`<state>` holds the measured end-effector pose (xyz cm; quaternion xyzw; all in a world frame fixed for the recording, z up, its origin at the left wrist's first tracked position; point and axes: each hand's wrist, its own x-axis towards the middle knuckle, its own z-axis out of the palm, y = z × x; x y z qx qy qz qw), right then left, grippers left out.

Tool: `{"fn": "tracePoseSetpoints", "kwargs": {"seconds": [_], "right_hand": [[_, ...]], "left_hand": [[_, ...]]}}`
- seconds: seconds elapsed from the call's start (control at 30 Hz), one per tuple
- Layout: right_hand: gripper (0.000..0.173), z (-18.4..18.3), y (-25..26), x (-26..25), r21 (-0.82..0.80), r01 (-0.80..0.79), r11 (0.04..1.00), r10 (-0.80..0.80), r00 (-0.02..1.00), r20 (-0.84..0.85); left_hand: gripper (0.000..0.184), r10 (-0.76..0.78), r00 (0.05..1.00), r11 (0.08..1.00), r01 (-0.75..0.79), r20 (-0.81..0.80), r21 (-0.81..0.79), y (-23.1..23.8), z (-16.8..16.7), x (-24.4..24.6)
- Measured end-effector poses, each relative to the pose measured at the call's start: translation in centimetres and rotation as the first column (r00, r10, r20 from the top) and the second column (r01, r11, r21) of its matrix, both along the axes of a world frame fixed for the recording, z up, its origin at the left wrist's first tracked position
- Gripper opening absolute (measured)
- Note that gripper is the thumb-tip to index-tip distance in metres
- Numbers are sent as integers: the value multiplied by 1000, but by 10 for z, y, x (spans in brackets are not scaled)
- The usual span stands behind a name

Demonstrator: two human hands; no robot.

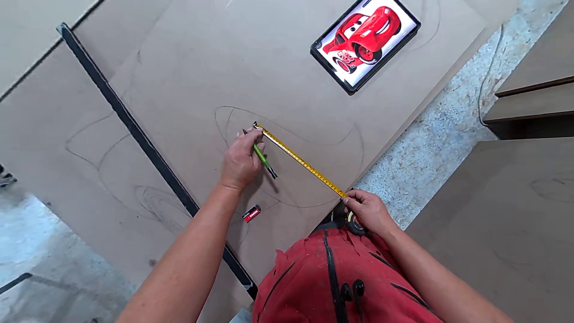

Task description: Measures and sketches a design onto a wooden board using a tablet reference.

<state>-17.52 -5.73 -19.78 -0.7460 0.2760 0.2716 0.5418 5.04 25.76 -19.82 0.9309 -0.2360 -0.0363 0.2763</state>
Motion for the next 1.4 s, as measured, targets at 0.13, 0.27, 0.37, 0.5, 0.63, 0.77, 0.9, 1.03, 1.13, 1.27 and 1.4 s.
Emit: {"fn": "tracePoseSetpoints", "kwargs": {"seconds": [0.13, 0.27, 0.37, 0.5, 0.63, 0.77, 0.9, 1.03, 1.13, 1.27, 1.4], "right_hand": [[17, 1, 3, 2, -73, -11, 997, 10, 1000, -17], [17, 0, 4, 0, -62, 1, 998, -2, 1000, -7], [17, -2, 7, -1, -49, 4, 999, -4, 1000, -16], [18, -2, 11, -4, -38, 11, 999, -12, 1000, -24], [19, 0, 13, -5, -48, -6, 999, 5, 1000, -20], [19, -1, 14, -5, -39, 5, 999, -5, 1000, 0], [18, -2, 14, -5, -31, 12, 999, -12, 1000, -5], [18, -1, 12, -4, -41, 7, 999, -7, 1000, -12], [18, 1, 8, 0, -55, 32, 998, -33, 999, -15], [18, 4, 5, 3, -56, 36, 998, -37, 999, -23], [18, 2, 18, -5, -8, 16, 1000, -16, 999, -34]], "left_hand": [[46, 205, 969, 952, -230, -140, -200, -6, 15, 10], [47, 368, 853, 759, -505, -370, -411, -13, 18, 27], [37, 413, 746, 641, -646, -522, -416, -14, 17, 39], [17, 440, 663, 580, -725, -606, -373, -18, 10, 47], [14, 468, 646, 587, -738, -603, -334, -20, 8, 49], [14, 504, 633, 645, -728, -587, -232, -19, 8, 54], [14, 519, 633, 667, -720, -574, -192, -22, 8, 58], [14, 557, 684, 774, -634, -471, -6, -27, 9, 62], [14, 550, 711, 809, -585, -439, 67, -36, 14, 68], [13, 559, 708, 818, -555, -432, 148, -44, 20, 77], [17, 571, 670, 806, -567, -475, 171, -25, 21, 71]]}}
